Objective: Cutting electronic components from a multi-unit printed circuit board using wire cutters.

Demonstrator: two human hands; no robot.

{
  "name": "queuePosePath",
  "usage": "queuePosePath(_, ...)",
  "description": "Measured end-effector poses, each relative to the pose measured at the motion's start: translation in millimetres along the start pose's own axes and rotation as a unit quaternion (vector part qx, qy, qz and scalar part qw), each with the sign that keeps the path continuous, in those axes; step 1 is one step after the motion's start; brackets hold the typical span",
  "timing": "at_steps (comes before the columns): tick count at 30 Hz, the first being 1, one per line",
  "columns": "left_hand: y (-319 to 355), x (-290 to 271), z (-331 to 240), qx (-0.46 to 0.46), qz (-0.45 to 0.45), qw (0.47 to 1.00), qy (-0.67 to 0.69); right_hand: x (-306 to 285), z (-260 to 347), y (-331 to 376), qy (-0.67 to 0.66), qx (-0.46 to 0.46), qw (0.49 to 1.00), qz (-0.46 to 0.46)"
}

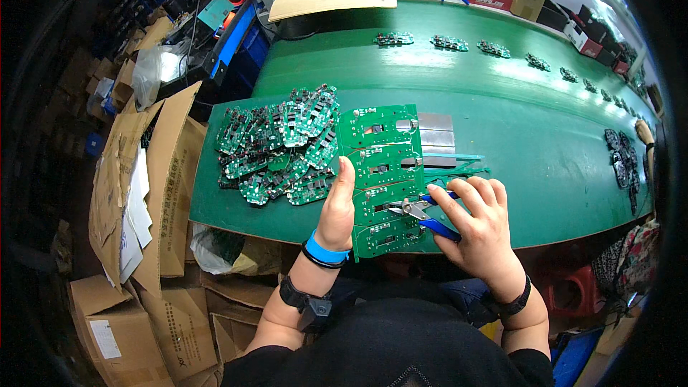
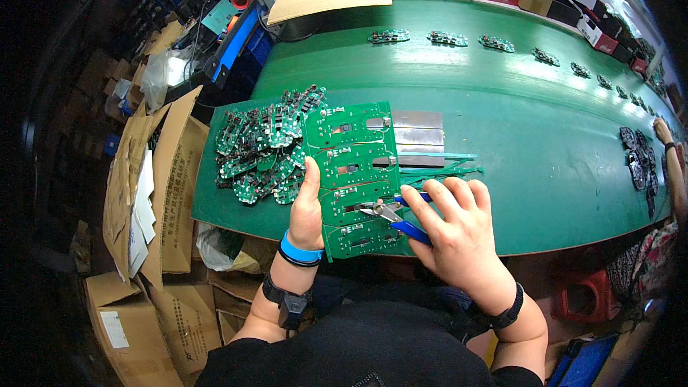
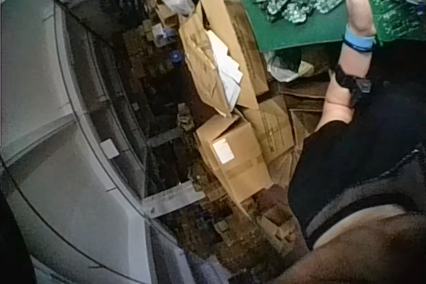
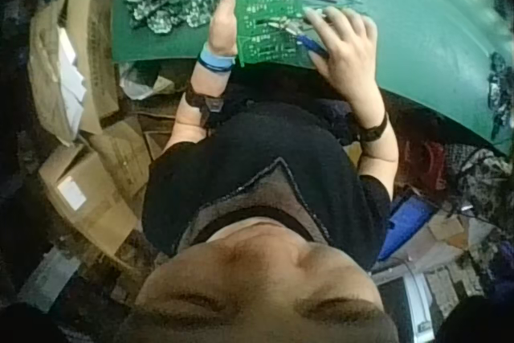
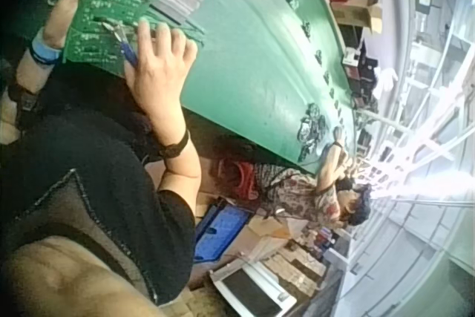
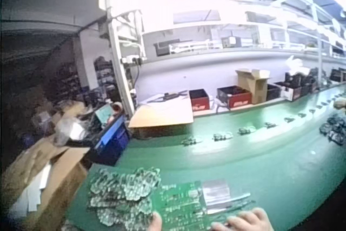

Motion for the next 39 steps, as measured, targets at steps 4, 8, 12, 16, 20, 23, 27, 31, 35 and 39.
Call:
queuePosePath(4, -1.0, 1.2, 2.0, -0.004, 0.001, 1.000, -0.002, 0.4, 0.2, 1.5, 0.004, -0.001, 1.000, 0.000)
queuePosePath(8, -1.3, -5.1, 2.6, -0.003, -0.015, 1.000, -0.026, 4.6, 0.1, 1.9, 0.014, 0.005, 1.000, 0.018)
queuePosePath(12, -1.4, -3.3, 0.7, 0.001, -0.016, 0.999, -0.034, 2.0, -0.4, 1.4, 0.018, 0.011, 1.000, 0.019)
queuePosePath(16, -2.0, -0.6, -0.3, 0.007, -0.007, 1.000, -0.012, -0.5, 0.8, 0.4, 0.017, 0.007, 1.000, 0.016)
queuePosePath(20, -2.6, -0.9, -0.5, 0.008, -0.012, 1.000, -0.024, -0.6, 0.1, -0.3, 0.015, 0.005, 1.000, 0.013)
queuePosePath(23, -1.4, -1.7, -1.1, 0.006, -0.024, 0.999, -0.030, -0.9, 0.8, -0.7, 0.018, 0.000, 1.000, 0.012)
queuePosePath(27, -2.5, -1.9, -1.0, 0.009, -0.034, 0.999, -0.031, 0.6, -1.9, 0.0, 0.010, 0.004, 1.000, 0.011)
queuePosePath(31, -1.1, -2.5, -1.6, 0.005, -0.032, 0.999, -0.033, 3.0, -2.7, 0.9, 0.003, 0.005, 1.000, 0.009)
queuePosePath(35, -1.6, -0.8, -2.5, 0.015, 0.008, 1.000, -0.010, 2.9, -2.2, 1.1, -0.004, 0.006, 1.000, 0.008)
queuePosePath(39, -1.4, -3.8, -0.8, 0.006, -0.028, 0.999, -0.037, 2.3, -0.9, 0.9, 0.009, 0.004, 1.000, 0.011)
Point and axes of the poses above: each hand's wrist, its own y-axis away from the middle knuckle, its own x-axis out of the palm, z = x × y, the point moved 9 cm from there along -y, towards the middle knuckle, and after that the axes turned 4 degrees about z, right-handed, at the moved point
